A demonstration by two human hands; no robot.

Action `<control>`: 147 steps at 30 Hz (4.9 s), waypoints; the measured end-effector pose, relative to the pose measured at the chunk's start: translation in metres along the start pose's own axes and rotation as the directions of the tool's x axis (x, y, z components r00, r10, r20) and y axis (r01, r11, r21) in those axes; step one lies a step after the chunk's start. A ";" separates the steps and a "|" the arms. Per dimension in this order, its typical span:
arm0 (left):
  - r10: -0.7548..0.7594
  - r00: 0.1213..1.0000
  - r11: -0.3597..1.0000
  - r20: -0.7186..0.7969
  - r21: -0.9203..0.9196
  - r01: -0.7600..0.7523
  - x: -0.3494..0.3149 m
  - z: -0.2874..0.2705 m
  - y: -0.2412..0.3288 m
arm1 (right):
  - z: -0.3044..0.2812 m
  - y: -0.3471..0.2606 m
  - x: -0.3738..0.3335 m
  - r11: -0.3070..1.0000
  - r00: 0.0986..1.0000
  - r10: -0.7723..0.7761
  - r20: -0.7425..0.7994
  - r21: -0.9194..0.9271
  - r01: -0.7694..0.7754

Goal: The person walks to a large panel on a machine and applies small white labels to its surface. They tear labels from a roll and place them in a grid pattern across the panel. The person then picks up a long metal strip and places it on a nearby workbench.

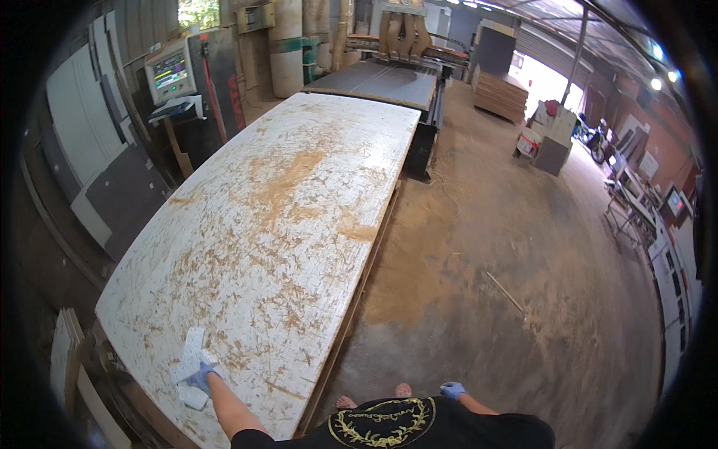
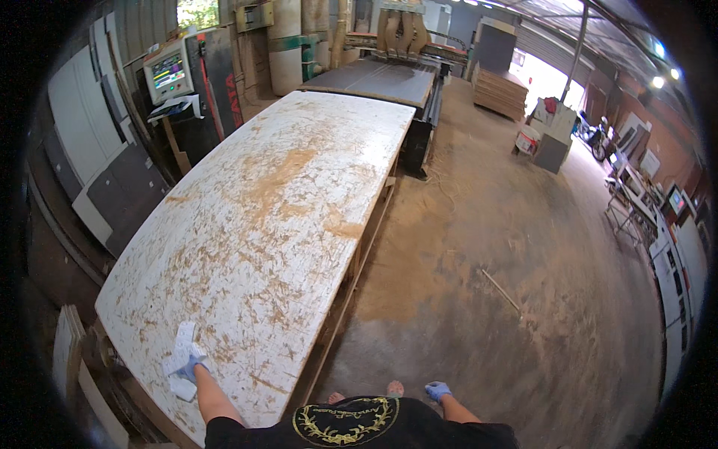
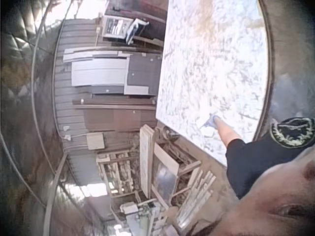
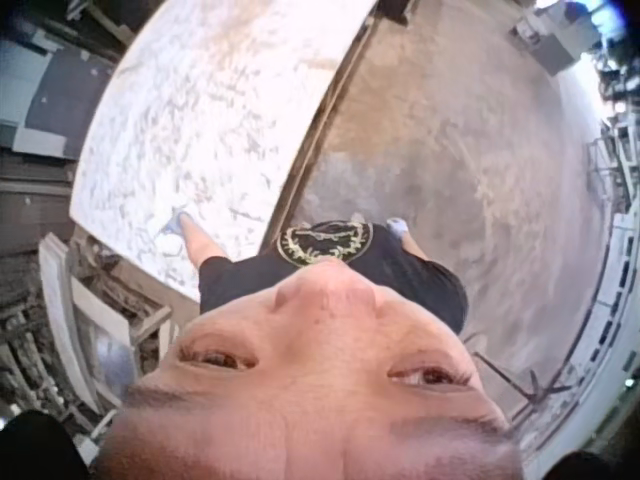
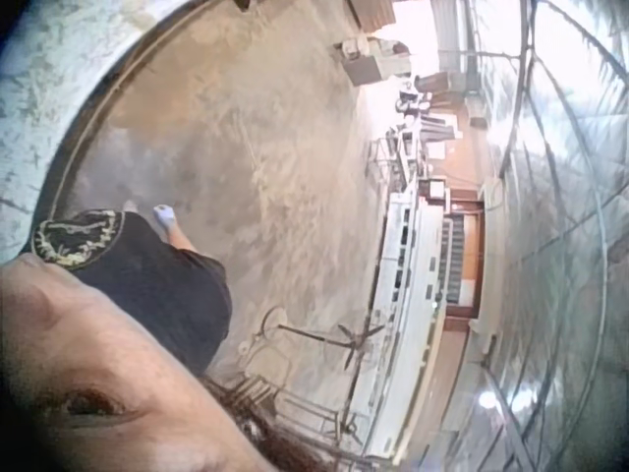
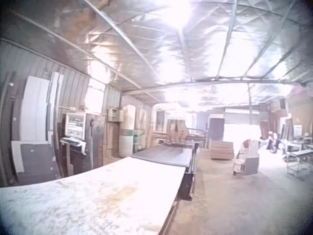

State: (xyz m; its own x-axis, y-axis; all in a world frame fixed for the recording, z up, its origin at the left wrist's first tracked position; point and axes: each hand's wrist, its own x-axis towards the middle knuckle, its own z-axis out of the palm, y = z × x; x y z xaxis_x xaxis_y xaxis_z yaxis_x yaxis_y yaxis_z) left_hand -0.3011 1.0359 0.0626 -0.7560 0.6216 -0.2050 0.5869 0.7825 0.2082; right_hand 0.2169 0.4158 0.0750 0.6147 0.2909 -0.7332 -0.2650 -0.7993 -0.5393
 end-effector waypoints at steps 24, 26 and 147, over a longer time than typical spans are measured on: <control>0.739 -0.623 0.394 0.257 -0.915 0.090 -0.668 -0.042 0.080 | -0.102 -0.223 -0.046 0.547 0.648 -0.762 0.015 0.551 0.630; 0.734 -0.625 0.397 0.266 -0.915 0.075 -0.706 -0.036 0.084 | -0.133 -0.202 -0.037 0.645 0.691 -0.718 0.086 0.455 0.614; 0.812 -0.421 0.489 0.403 -0.865 0.115 -1.821 0.411 1.323 | -1.320 -0.924 1.056 0.489 0.559 -0.819 -0.130 0.352 0.798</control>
State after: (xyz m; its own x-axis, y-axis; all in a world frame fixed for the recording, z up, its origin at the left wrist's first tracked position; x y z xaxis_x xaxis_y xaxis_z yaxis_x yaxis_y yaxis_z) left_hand 1.9709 0.9543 0.3187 0.9121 0.3887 -0.1302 -0.0508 0.4222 0.9051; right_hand 2.0917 0.7677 0.3456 0.6570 0.7490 0.0858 0.0995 0.0266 -0.9947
